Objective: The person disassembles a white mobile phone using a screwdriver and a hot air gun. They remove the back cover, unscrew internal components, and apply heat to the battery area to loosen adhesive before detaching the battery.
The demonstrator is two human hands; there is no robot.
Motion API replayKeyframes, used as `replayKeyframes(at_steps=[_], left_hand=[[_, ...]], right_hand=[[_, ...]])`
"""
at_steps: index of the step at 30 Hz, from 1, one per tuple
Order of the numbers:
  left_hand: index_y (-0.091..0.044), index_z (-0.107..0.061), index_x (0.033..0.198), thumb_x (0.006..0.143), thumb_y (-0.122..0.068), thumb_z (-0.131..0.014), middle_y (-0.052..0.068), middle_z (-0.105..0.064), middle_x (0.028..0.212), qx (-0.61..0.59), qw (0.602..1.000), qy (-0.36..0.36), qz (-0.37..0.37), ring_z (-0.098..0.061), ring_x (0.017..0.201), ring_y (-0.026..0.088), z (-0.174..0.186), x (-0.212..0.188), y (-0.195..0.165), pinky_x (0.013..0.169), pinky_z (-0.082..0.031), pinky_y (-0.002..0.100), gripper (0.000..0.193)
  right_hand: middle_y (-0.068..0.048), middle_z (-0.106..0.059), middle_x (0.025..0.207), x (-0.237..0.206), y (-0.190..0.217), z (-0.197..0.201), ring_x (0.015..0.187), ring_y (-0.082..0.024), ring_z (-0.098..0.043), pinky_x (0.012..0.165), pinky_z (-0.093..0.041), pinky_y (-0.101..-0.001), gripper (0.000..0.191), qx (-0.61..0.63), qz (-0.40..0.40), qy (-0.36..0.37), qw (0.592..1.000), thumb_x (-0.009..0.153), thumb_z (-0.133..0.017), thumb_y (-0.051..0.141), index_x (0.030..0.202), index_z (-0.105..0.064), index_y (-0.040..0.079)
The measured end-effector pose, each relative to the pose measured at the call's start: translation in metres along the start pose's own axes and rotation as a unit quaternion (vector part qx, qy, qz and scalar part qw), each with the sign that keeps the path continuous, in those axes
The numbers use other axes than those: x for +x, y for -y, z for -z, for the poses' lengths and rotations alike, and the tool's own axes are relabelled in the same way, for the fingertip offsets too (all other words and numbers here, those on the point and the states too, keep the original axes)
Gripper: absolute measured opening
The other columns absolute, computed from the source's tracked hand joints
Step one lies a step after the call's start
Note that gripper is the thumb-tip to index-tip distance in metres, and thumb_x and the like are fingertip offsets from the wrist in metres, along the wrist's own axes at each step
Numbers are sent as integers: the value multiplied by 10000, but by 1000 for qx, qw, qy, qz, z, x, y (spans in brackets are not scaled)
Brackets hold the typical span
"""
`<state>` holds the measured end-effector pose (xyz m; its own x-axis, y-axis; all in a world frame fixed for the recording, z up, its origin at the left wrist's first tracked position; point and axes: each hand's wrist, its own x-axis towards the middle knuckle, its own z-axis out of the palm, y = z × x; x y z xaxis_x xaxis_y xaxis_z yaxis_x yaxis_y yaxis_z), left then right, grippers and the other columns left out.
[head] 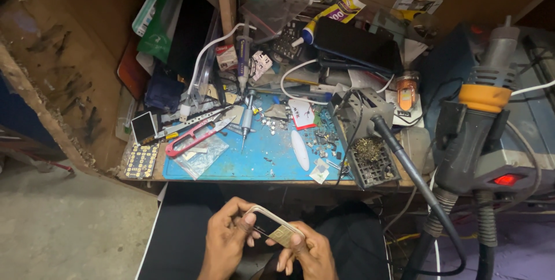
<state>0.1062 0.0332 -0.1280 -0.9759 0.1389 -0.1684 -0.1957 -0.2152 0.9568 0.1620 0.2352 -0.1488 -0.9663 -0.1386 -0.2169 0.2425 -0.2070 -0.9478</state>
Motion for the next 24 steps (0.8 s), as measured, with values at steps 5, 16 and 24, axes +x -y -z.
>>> replayKeyframes(at_steps=[5, 16, 24], left_hand=[[56, -770, 993, 946, -204, -704, 96, -693, 845, -33, 997, 18, -63, -637, 661, 103, 4, 2, -8, 560, -516, 242, 272], [6, -732, 1215, 851, -35, -700, 149, -725, 1267, 68, 995, 32, -72, -737, 1090, 205, -15, -11, -45, 867, -622, 297, 368], [45, -597, 1236, 813, 88, -652, 217, -739, 1217, 12, 998, 22, -54, -766, 1039, 217, -25, -14, -39, 917, -645, 336, 429]], right_hand=[[-228, -687, 1202, -1, 5, -5, 833, -204, -728, 653, -573, -287, 835, 45, 15, 115, 992, 983, -500, 610, 1438, -485, -90], [-79, -597, 1062, -6, 27, -19, 831, -126, -589, 692, -494, -261, 786, -34, -2, 39, 999, 956, -551, 563, 1524, -465, 27], [-137, -685, 1200, -8, 42, -37, 1095, -213, -661, 945, -511, -331, 738, -171, 82, -8, 982, 980, -549, 576, 1461, -497, 19]])
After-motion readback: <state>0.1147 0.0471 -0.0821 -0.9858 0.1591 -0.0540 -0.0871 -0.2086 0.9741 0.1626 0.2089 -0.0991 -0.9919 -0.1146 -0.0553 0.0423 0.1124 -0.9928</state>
